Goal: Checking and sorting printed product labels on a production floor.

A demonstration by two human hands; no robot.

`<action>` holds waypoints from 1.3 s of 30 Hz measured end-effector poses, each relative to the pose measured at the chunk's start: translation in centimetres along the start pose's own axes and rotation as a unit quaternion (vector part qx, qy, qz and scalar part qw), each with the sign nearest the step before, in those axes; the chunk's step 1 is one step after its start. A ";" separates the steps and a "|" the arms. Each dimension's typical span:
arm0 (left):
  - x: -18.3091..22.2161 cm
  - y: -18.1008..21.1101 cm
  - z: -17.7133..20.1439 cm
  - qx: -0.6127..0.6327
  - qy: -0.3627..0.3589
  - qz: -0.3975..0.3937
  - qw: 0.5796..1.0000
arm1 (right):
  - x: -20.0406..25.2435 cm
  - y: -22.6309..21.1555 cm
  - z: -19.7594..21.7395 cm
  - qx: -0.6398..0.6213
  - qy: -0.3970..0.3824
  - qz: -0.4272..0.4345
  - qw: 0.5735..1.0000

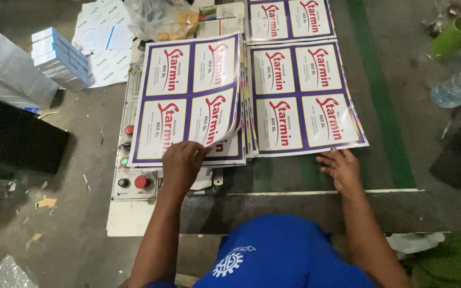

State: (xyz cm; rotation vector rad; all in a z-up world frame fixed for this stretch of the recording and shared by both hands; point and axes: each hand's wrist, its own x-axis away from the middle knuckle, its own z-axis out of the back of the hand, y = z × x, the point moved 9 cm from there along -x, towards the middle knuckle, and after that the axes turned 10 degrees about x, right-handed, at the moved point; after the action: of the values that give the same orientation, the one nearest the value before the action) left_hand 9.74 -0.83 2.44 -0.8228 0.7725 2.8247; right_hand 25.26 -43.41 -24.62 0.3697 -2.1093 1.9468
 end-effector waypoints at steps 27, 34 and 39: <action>3.5 9.4 -11.5 0.118 -0.096 -0.150 0.977 | 7.0 2.8 -4.6 0.054 -0.124 -0.030 0.990; 2.0 2.0 -6.9 -0.016 -0.077 -0.068 0.995 | 6.2 6.7 7.4 0.045 0.032 0.030 0.998; 2.6 0.1 -7.4 -0.024 -0.159 -0.065 0.985 | 7.7 5.6 11.5 0.146 0.082 -0.018 0.986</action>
State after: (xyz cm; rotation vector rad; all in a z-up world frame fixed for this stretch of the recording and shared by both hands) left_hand 11.09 -4.71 -4.25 -0.3930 0.5814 2.7658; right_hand 15.95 -54.58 -28.05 0.2855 -1.7103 2.1872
